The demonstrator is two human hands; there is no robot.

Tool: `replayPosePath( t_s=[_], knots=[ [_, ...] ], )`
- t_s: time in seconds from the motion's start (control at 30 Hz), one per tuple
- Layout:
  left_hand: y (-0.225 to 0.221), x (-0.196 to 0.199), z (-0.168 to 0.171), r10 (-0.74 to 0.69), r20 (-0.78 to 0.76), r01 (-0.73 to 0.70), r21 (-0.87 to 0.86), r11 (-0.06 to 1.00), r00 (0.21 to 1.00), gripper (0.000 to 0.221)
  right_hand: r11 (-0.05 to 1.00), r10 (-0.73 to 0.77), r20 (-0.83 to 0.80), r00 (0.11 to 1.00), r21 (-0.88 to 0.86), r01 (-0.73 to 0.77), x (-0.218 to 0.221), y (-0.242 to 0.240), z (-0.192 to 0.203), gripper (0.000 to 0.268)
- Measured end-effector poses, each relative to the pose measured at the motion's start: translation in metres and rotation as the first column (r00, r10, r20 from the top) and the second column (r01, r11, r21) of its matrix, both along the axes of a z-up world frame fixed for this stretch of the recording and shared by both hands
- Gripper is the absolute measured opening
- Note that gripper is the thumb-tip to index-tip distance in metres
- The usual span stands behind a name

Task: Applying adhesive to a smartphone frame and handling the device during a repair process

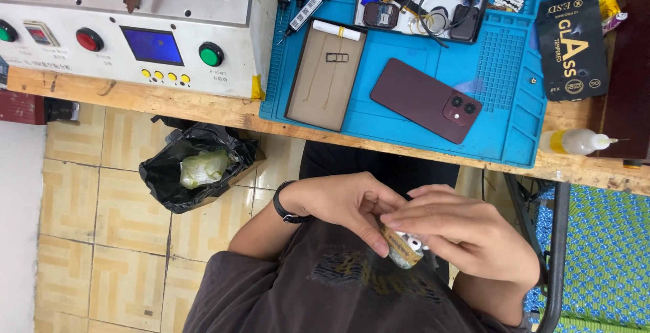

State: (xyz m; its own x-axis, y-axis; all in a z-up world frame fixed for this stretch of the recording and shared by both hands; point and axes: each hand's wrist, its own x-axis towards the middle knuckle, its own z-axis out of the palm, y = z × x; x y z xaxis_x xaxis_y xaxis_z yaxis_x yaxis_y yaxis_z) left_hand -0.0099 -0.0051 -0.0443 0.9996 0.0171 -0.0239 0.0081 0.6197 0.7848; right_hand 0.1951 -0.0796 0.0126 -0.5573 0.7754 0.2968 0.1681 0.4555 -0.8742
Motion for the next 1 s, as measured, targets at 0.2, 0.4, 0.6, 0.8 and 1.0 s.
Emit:
replayPosePath(
  t_s=[0.2, 0.4, 0.6, 0.8, 1.0],
  knots=[
    [0.011, -0.006, 0.017, 0.308, -0.046, -0.291, 0.221, 0.931, 0.95, 0.048, 0.89, -0.455, 0.021, 0.89, 0.033, 0.455, -0.002, -0.012, -0.007, 0.019],
    [0.046, -0.018, 0.042, 0.743, -0.002, -0.608, 0.572, 0.55, 0.669, 0.041, 0.936, -0.35, -0.077, 0.934, -0.001, 0.351, 0.01, -0.02, -0.019, 0.018],
    [0.112, -0.018, 0.043, 0.836, 0.409, -0.566, 0.811, -0.149, 0.365, 0.031, 0.861, 0.479, -0.258, 0.839, -0.05, -0.506, -0.056, -0.017, -0.005, 0.013],
    [0.111, -0.029, 0.062, 0.776, 0.528, -0.41, 0.829, -0.381, 0.346, 0.026, 0.652, 0.737, -0.342, 0.583, 0.135, -0.746, -0.08, -0.023, -0.011, 0.038],
    [0.119, -0.019, 0.062, 0.695, 0.583, -0.286, 0.812, -0.508, 0.421, 0.02, 0.714, 0.685, -0.244, 0.686, 0.038, -0.699, -0.021, -0.007, 0.007, 0.018]
  ],
)
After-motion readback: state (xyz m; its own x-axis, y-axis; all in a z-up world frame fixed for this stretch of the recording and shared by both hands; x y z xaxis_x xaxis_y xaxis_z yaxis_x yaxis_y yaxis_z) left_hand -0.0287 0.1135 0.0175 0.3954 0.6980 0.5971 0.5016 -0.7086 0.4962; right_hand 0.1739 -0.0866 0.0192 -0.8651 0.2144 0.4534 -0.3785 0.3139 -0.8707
